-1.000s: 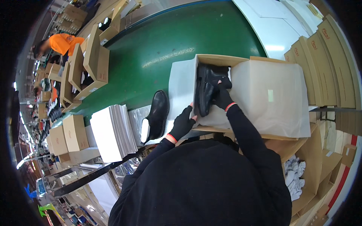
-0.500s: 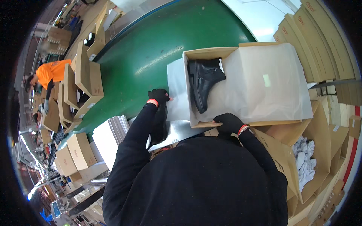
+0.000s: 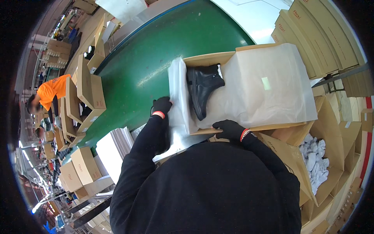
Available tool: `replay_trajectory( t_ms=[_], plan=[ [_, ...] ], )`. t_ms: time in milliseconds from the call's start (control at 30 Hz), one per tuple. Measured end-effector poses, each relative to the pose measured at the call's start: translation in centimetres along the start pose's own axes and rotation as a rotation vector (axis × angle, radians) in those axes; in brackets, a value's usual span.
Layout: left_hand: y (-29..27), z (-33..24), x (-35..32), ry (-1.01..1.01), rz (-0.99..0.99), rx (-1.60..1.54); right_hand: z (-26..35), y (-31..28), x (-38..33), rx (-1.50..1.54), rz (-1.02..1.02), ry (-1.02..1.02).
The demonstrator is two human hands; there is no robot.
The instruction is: The person repeatedly packs pairs of black shoes into cardboard boxes. They place a sheet of white tissue paper into each box, insert the shoes, add crumpled white paper for padding, and close the box. The packed boxes are then moved along a green conveyor belt.
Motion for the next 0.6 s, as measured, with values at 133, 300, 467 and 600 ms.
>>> replay_trajectory(
  t_ms=[133, 300, 467, 600],
  plan=[
    [-11.7, -6.5, -5.9, 0.241, -0.28, -0.641, 2.7, -4.1, -4.3, 0.108, -0.092, -0.185],
    [-10.7, -21.3, -13.9, 0.612, 0.249, -1.38, 9.1, -16.7, -11.8, -0.051, -0.684, -0.448],
    [-11.5, -27.8, -20.0, 0.965, 0.205, -0.942, 22.9, -16.8, -12.9, -0.157, -0.558, -0.789],
    [-7.5, -21.4, -19.8, 0.753, -0.435, -0.497, 19.0, -11.2, -4.5, -0.864, -0.424, -0.635]
  ],
)
Point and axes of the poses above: each hand's wrist, its own x-axis towards the middle knuckle, its own y-axis out of the palm, z = x × y, the point moved 8 cm from there along x, towards the middle knuckle, and after that the axes turned 15 degrees about z, right-handed, at the moved point
